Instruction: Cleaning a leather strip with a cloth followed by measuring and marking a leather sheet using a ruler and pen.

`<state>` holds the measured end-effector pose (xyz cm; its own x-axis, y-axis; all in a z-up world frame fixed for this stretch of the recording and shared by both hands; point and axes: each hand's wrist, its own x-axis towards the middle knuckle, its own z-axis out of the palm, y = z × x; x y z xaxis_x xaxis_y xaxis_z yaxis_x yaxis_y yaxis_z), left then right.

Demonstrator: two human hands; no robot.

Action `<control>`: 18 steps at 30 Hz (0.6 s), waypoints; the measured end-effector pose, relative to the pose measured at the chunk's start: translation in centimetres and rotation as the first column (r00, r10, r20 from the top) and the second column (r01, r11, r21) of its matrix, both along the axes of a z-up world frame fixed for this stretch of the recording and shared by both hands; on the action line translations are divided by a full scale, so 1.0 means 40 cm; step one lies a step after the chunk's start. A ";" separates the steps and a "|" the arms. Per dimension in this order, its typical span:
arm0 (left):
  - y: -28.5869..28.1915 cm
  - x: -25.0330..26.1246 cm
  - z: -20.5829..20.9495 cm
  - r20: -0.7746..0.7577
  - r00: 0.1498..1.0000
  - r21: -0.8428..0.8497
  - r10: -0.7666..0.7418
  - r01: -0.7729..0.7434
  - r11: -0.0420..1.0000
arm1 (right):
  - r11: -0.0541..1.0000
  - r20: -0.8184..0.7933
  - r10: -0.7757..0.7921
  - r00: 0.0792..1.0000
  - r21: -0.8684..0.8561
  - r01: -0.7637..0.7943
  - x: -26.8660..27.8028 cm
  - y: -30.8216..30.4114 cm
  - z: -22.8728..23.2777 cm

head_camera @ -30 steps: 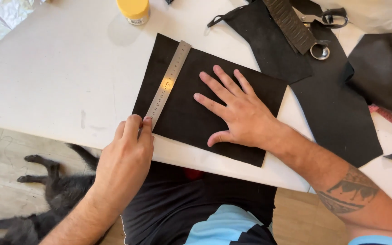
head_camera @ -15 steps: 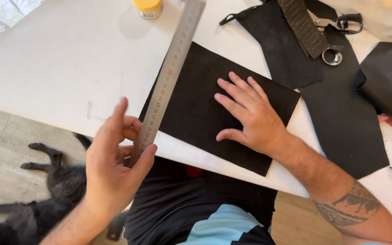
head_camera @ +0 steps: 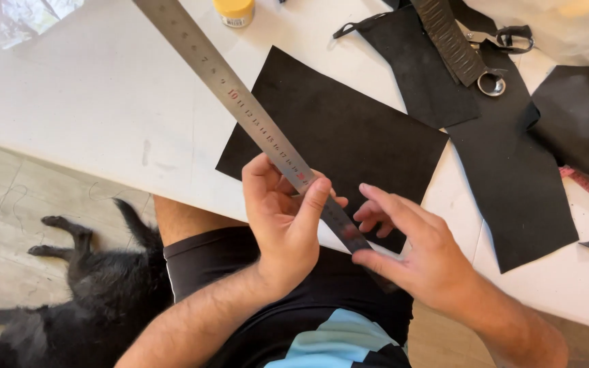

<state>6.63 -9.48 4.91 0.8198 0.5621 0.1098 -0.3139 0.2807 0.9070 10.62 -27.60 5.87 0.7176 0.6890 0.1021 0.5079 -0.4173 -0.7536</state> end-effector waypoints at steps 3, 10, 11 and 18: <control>-0.009 0.001 -0.002 -0.037 0.999 -0.132 -0.032 0.027 0.991 | 0.993 -0.035 -0.047 0.998 -0.108 0.043 -0.036 -0.009 -0.020; 0.147 0.054 -0.095 -0.035 0.998 0.938 0.061 0.011 0.345 | 0.972 0.351 -0.111 0.930 -0.156 0.175 0.056 -0.141 -0.032; 0.171 0.052 -0.115 0.003 0.958 0.991 0.286 0.035 -0.126 | 0.965 0.386 -0.139 0.912 -0.152 0.212 0.070 -0.172 -0.040; 0.321 0.041 -0.135 -0.294 0.950 0.954 0.107 0.299 -0.030 | 0.968 0.251 -0.106 0.962 -0.197 0.158 0.012 -0.153 -0.052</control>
<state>8.26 3.36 -0.51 0.9567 -0.0383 0.2886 -0.1299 -0.9432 0.3056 11.11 -33.72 3.77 0.7765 0.6142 0.1410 0.5901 -0.6301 -0.5048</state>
